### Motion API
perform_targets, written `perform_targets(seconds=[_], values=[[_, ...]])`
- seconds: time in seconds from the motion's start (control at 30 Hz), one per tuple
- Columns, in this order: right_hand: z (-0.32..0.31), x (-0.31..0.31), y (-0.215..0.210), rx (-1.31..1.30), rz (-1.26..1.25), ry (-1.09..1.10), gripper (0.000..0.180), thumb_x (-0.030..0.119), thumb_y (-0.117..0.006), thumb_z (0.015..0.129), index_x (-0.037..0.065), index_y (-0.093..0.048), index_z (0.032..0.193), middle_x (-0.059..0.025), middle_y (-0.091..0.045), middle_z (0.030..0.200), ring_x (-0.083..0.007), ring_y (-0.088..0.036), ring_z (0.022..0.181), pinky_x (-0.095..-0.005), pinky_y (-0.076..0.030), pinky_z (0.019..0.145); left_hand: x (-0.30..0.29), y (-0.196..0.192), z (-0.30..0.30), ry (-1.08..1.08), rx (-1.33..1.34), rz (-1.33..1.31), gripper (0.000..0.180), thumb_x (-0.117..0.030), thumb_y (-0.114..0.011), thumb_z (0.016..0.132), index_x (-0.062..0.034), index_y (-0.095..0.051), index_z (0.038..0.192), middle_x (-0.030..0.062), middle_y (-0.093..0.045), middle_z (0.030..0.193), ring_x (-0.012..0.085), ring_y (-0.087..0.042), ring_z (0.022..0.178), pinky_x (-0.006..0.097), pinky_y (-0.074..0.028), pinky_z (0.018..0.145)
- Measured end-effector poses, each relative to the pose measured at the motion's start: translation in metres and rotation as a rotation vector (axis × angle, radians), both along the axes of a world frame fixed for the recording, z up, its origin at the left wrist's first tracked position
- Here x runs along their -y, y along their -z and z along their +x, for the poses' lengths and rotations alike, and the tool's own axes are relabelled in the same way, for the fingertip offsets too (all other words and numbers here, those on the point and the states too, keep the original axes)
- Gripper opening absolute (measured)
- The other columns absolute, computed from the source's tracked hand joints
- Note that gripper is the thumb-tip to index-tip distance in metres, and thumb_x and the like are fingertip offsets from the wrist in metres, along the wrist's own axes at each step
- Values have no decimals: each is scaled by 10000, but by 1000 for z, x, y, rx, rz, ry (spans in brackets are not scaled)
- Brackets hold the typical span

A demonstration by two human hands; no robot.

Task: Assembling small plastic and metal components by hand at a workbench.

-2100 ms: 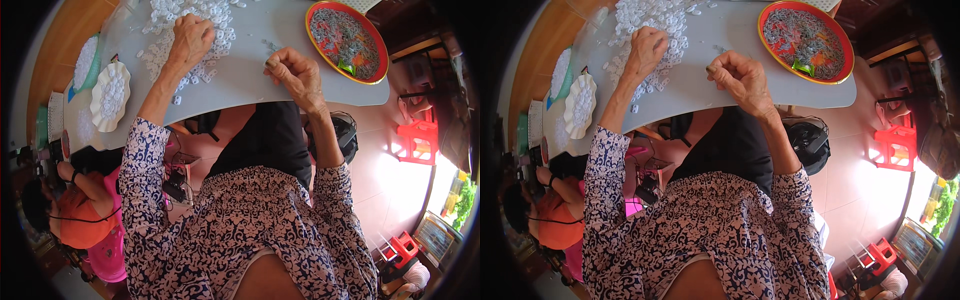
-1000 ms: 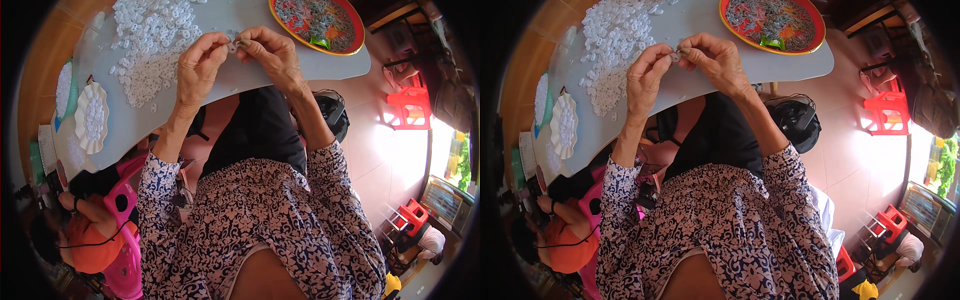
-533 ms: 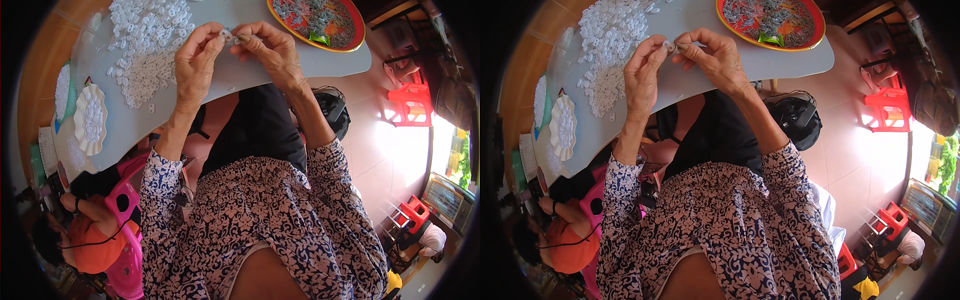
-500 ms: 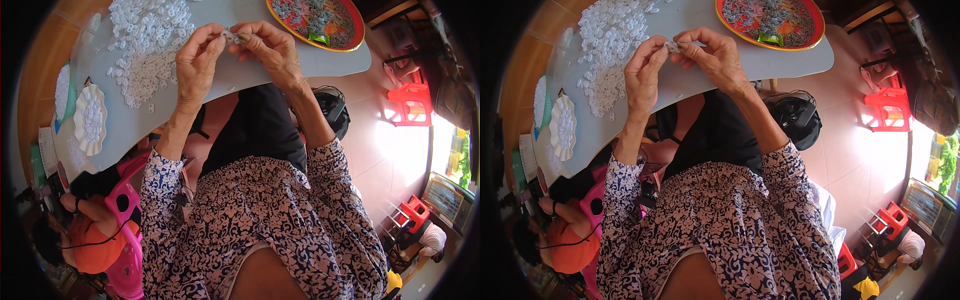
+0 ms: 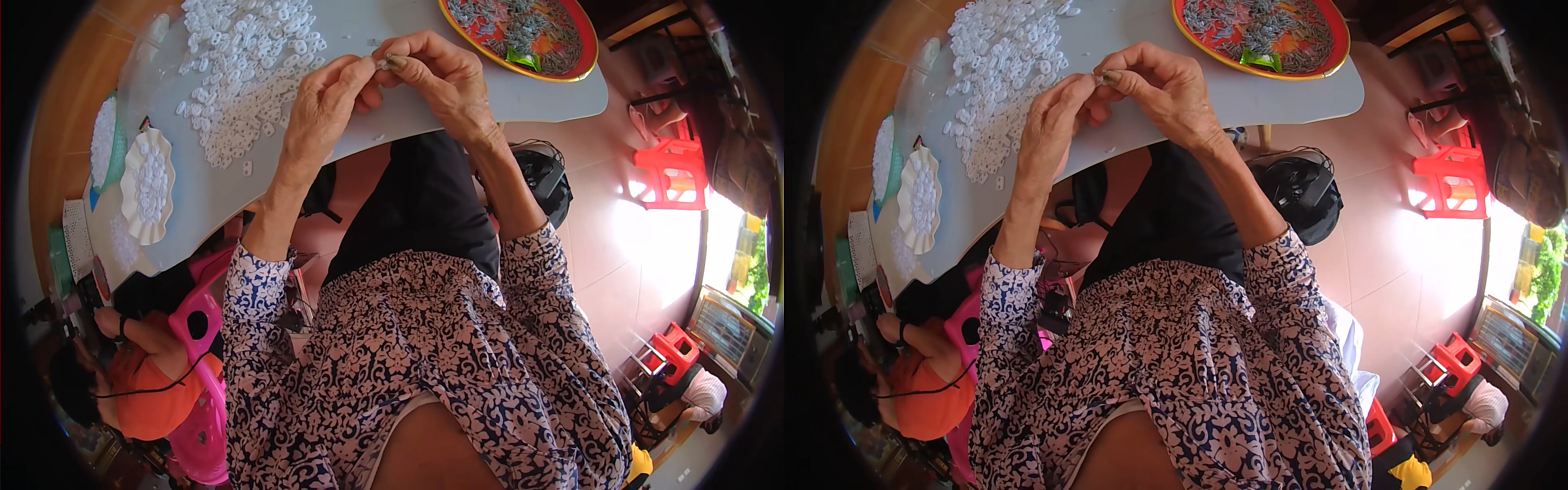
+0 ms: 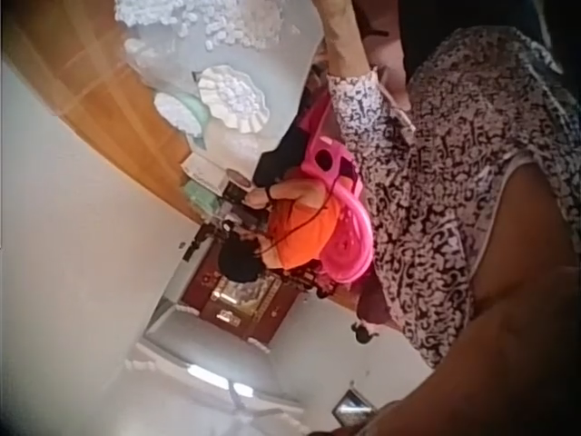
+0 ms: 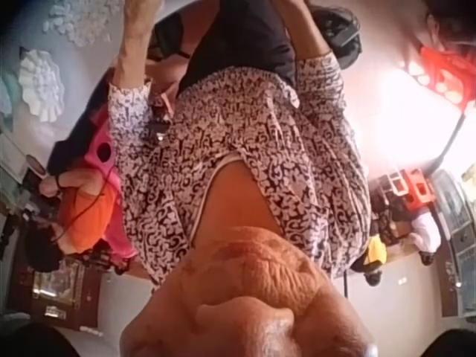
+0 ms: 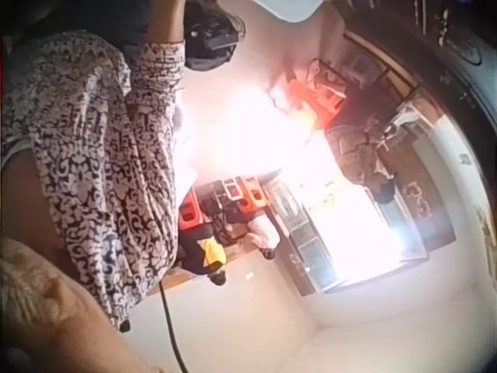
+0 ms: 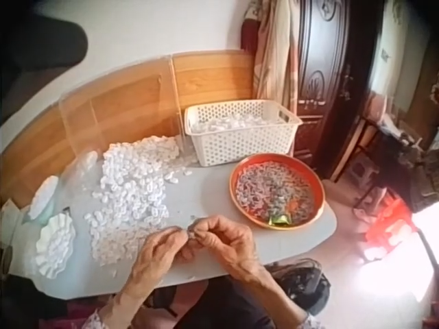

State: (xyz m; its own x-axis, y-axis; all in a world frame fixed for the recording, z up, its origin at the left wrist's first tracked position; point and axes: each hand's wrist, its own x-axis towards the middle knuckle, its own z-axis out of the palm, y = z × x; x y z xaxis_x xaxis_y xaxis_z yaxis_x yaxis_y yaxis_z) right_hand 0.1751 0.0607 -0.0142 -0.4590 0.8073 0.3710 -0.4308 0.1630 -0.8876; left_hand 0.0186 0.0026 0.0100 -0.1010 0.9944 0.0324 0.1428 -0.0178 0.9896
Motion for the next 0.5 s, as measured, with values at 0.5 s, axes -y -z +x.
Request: perform_targets(seconds=[0.5], values=[[-1, 4, -3, 144, -20, 84, 135, 60, -616, 871, -24, -615, 977, -46, -651, 810, -76, -607, 708, -210, -515, 675, -8, 2, -3, 14, 362, 9, 211, -203, -558, 891, -5, -633, 896, 25, -573, 726, 93, -522, 695, 219, -408, 661]])
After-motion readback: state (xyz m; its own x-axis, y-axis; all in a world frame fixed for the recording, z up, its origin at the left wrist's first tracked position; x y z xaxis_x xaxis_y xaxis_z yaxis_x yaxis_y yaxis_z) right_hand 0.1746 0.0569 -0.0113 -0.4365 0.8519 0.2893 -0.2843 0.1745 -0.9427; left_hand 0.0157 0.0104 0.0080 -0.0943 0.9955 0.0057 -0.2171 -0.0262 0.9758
